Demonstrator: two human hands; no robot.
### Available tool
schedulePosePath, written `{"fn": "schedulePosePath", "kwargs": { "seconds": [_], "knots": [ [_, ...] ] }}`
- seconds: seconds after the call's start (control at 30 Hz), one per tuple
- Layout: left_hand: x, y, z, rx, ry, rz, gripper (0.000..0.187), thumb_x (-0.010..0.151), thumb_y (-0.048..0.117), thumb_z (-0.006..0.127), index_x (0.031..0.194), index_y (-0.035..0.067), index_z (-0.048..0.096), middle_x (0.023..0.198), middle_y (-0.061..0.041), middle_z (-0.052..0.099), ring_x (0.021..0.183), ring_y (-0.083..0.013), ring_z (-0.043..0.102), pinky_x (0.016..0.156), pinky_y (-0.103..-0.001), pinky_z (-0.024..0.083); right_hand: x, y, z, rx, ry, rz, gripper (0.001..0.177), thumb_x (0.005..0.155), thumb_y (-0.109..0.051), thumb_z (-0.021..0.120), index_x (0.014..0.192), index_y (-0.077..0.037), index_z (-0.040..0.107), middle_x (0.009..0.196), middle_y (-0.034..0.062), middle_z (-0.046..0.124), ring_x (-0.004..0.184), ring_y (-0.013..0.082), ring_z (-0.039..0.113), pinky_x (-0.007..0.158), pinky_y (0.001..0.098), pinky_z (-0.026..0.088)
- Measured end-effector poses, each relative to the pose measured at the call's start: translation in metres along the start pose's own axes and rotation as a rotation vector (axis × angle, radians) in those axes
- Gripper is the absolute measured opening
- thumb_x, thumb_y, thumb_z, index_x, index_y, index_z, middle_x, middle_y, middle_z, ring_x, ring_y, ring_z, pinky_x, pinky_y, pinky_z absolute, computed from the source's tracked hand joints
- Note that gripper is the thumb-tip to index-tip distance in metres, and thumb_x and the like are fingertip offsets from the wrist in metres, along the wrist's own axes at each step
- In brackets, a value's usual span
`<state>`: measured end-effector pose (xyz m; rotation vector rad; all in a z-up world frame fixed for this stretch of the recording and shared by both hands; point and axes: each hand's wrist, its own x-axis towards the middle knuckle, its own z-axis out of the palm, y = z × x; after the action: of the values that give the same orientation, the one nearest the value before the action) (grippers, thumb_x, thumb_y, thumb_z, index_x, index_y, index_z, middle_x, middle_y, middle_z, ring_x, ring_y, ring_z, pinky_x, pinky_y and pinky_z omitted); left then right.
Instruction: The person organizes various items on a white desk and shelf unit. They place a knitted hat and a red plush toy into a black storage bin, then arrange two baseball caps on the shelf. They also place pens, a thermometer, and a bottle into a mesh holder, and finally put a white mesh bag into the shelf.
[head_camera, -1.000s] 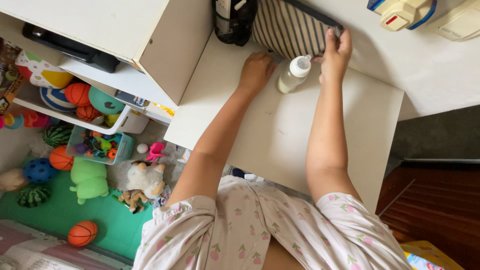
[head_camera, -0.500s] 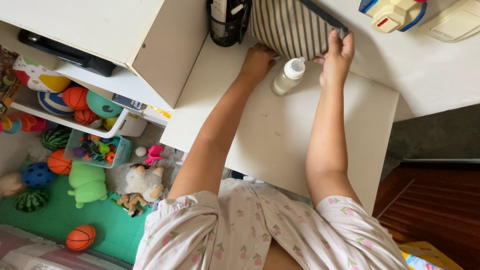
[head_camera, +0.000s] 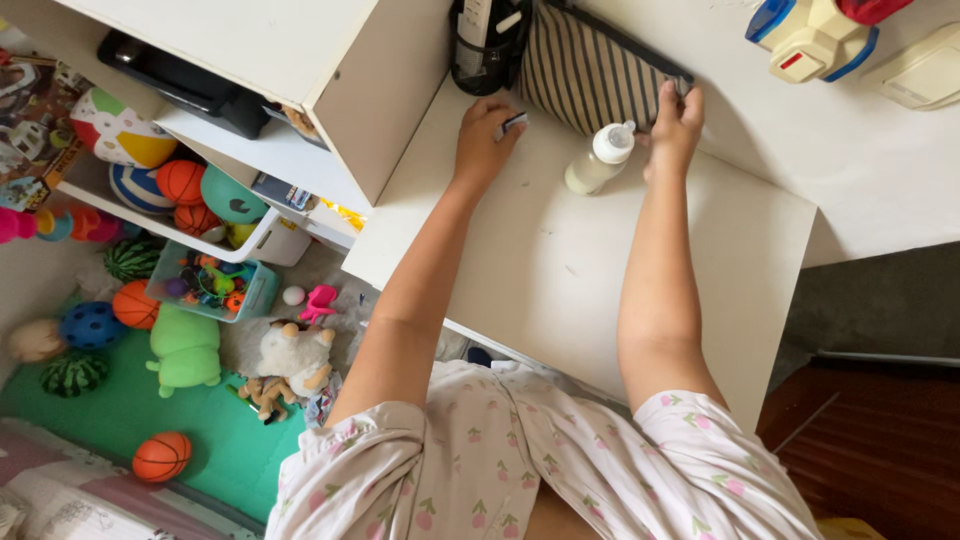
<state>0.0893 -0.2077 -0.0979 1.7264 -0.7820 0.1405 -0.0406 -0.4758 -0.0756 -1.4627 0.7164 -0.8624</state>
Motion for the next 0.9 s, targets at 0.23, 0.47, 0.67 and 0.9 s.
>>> {"fn": "schedulePosePath", "kwargs": {
  "seconds": [0.23, 0.47, 0.67, 0.9],
  "knots": [
    [-0.027, 0.038, -0.016, -0.325, -0.015, -0.352, 0.030, 0.091, 0.014, 0.078, 0.118, 0.005, 0.069, 0.088, -0.005, 0.073, 0.074, -0.0076, 0.064, 0.069, -0.022, 0.053, -0.031, -0.015, -0.024, -0.139, 0.148, -0.398, 0.036, 0.100, -0.017, 0.077, 0.127, -0.010, 0.055, 0.112, 0.0051, 0.061, 0.101, 0.0148, 0.064, 0.085, 0.0264, 0.054],
    [-0.068, 0.090, -0.053, -0.573, -0.048, -0.218, 0.042, 0.089, 0.009, 0.082, 0.113, 0.007, 0.047, 0.087, -0.008, 0.075, 0.076, -0.0078, 0.070, 0.067, -0.022, 0.054, -0.124, -0.069, 0.011, 0.107, 0.080, -0.824, 0.020, 0.108, -0.007, 0.071, 0.122, -0.005, 0.057, 0.111, 0.0061, 0.057, 0.094, 0.0130, 0.057, 0.085, 0.0277, 0.051],
    [-0.123, 0.133, -0.071, -0.416, -0.099, -0.148, 0.044, 0.089, 0.014, 0.084, 0.116, 0.007, 0.050, 0.087, -0.007, 0.078, 0.076, -0.0106, 0.066, 0.068, -0.025, 0.052, -0.228, -0.109, 0.023, -0.209, -0.700, -0.315, 0.035, 0.098, -0.010, 0.073, 0.130, 0.000, 0.065, 0.107, 0.0090, 0.070, 0.091, 0.0119, 0.068, 0.071, 0.0251, 0.058],
    [-0.195, 0.176, -0.080, -0.452, -0.315, -0.114, 0.036, 0.089, 0.013, 0.084, 0.109, 0.005, 0.054, 0.084, -0.005, 0.074, 0.077, -0.0099, 0.069, 0.069, -0.025, 0.055, -0.321, -0.105, -0.044, -0.003, -0.592, -0.116, 0.017, 0.102, -0.005, 0.069, 0.115, 0.005, 0.071, 0.096, 0.0090, 0.074, 0.083, 0.0125, 0.069, 0.071, 0.0262, 0.057]
  ]
}}
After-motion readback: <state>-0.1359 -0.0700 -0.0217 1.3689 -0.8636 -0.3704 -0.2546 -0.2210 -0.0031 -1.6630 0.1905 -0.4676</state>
